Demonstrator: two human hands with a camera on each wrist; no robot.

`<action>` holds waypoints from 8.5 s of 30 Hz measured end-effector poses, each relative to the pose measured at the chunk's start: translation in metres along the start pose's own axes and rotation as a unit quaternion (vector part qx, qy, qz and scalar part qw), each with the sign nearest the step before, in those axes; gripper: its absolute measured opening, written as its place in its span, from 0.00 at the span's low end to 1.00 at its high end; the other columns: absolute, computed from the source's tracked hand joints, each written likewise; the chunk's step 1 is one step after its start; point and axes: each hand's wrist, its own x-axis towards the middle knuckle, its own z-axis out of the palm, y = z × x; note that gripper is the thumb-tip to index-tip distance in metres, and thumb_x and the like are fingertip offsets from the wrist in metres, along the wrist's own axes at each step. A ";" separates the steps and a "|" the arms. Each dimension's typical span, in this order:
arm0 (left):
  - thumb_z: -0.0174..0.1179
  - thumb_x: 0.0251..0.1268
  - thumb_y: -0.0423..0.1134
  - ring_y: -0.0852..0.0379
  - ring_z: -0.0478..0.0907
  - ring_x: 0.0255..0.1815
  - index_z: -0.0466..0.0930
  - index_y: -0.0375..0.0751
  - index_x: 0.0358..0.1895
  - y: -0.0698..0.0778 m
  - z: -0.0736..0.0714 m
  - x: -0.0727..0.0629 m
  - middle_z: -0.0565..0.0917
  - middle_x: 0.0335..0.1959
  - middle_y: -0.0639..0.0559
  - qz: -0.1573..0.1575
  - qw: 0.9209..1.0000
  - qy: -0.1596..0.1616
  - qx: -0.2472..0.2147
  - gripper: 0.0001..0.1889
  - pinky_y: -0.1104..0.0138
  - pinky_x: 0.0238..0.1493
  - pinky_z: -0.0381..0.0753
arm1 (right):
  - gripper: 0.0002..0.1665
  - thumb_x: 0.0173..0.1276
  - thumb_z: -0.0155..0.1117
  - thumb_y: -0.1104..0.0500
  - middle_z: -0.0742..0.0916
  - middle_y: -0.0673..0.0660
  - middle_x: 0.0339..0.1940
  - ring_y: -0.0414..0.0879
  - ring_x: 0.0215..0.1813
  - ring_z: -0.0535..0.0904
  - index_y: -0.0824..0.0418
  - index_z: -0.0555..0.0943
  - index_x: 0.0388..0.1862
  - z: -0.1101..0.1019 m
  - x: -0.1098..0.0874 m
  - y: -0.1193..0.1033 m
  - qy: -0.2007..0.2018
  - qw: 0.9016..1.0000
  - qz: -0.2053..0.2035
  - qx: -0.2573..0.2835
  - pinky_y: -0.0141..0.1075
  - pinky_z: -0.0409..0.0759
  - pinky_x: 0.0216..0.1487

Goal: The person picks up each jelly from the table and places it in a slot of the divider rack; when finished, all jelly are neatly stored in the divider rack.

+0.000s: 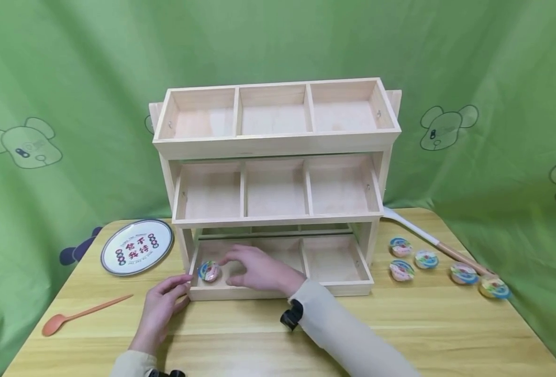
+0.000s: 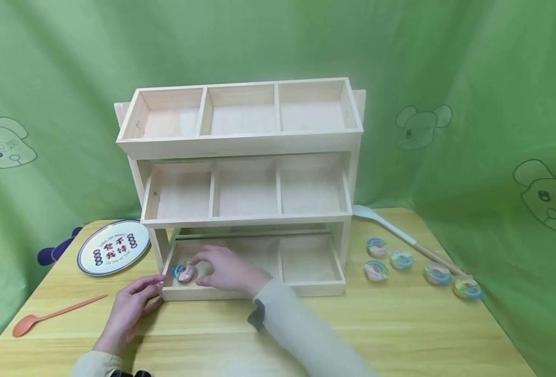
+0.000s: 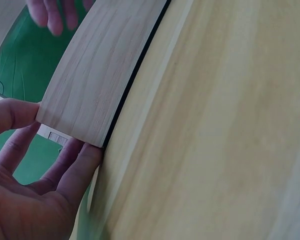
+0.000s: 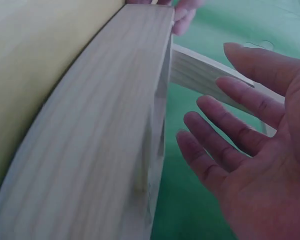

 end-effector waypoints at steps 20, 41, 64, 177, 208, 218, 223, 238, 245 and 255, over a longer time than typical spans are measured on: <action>0.60 0.65 0.27 0.56 0.80 0.46 0.80 0.29 0.54 0.003 -0.002 0.000 0.77 0.55 0.40 -0.003 1.000 0.000 -0.009 0.15 0.63 0.54 0.83 | 0.25 0.68 0.67 0.56 0.78 0.53 0.62 0.51 0.65 0.72 0.57 0.77 0.63 -0.033 -0.050 0.022 0.026 1.000 0.004 -0.005 0.48 0.70 0.69; 0.59 0.67 0.28 0.50 0.77 0.54 0.79 0.30 0.56 0.002 -0.004 0.000 0.73 0.61 0.38 -0.015 1.000 -0.006 -0.015 0.15 0.64 0.56 0.82 | 0.26 0.66 0.69 0.54 0.78 0.56 0.62 0.54 0.63 0.74 0.59 0.78 0.62 -0.060 -0.101 0.047 0.069 0.996 -0.005 -0.062 0.51 0.74 0.66; 0.58 0.68 0.27 0.51 0.76 0.56 0.77 0.27 0.58 0.000 -0.004 0.001 0.71 0.62 0.38 -0.004 1.000 -0.020 -0.009 0.16 0.65 0.56 0.81 | 0.28 0.65 0.70 0.58 0.78 0.58 0.63 0.58 0.64 0.72 0.59 0.76 0.64 -0.078 -0.157 0.076 0.111 0.990 0.056 -0.066 0.58 0.70 0.67; 0.58 0.69 0.28 0.52 0.76 0.57 0.75 0.27 0.60 -0.002 -0.006 0.001 0.72 0.61 0.38 -0.003 1.000 -0.019 -0.004 0.18 0.66 0.56 0.81 | 0.27 0.56 0.75 0.62 0.75 0.71 0.60 0.73 0.60 0.69 0.67 0.80 0.55 -0.105 -0.232 0.135 0.127 0.970 0.151 -0.142 0.70 0.68 0.59; 0.57 0.69 0.28 0.48 0.74 0.59 0.74 0.26 0.60 0.000 -0.006 0.002 0.71 0.62 0.38 -0.003 1.000 -0.022 0.001 0.18 0.66 0.56 0.81 | 0.24 0.62 0.72 0.59 0.81 0.60 0.55 0.59 0.54 0.78 0.62 0.80 0.57 -0.102 -0.187 0.094 0.114 0.979 0.087 -0.145 0.57 0.81 0.53; 0.57 0.70 0.28 0.46 0.73 0.60 0.75 0.27 0.60 0.001 -0.005 0.001 0.71 0.63 0.38 -0.003 1.000 -0.021 0.010 0.18 0.66 0.56 0.81 | 0.26 0.57 0.72 0.64 0.81 0.54 0.54 0.55 0.54 0.78 0.61 0.81 0.57 -0.098 -0.168 0.086 0.097 0.984 0.067 -0.136 0.53 0.82 0.53; 0.56 0.70 0.29 0.46 0.73 0.61 0.74 0.28 0.61 0.000 -0.006 0.001 0.71 0.63 0.38 -0.007 1.000 -0.021 0.012 0.18 0.66 0.56 0.81 | 0.26 0.58 0.72 0.64 0.81 0.53 0.53 0.52 0.53 0.78 0.60 0.81 0.57 -0.096 -0.155 0.083 0.092 0.984 0.051 -0.144 0.49 0.82 0.52; 0.58 0.70 0.30 0.51 0.76 0.56 0.74 0.27 0.61 0.002 -0.006 0.000 0.72 0.62 0.37 -0.001 1.000 -0.022 0.009 0.19 0.65 0.56 0.81 | 0.25 0.60 0.69 0.64 0.80 0.52 0.54 0.48 0.51 0.78 0.58 0.81 0.59 -0.089 -0.122 0.065 0.075 0.988 0.027 -0.131 0.45 0.82 0.51; 0.56 0.71 0.30 0.48 0.73 0.59 0.74 0.28 0.62 0.002 -0.007 0.000 0.71 0.63 0.38 -0.012 1.000 -0.022 0.012 0.18 0.64 0.57 0.80 | 0.28 0.60 0.71 0.61 0.79 0.53 0.58 0.49 0.54 0.78 0.57 0.79 0.61 -0.082 -0.104 0.059 0.059 0.993 0.027 -0.099 0.42 0.83 0.52; 0.58 0.69 0.29 0.49 0.74 0.59 0.75 0.28 0.61 0.001 -0.007 0.000 0.71 0.62 0.37 -0.008 1.000 -0.026 -0.004 0.18 0.65 0.57 0.80 | 0.28 0.62 0.71 0.59 0.79 0.52 0.58 0.47 0.53 0.77 0.56 0.79 0.62 -0.071 -0.077 0.046 0.044 0.996 0.005 -0.077 0.39 0.82 0.51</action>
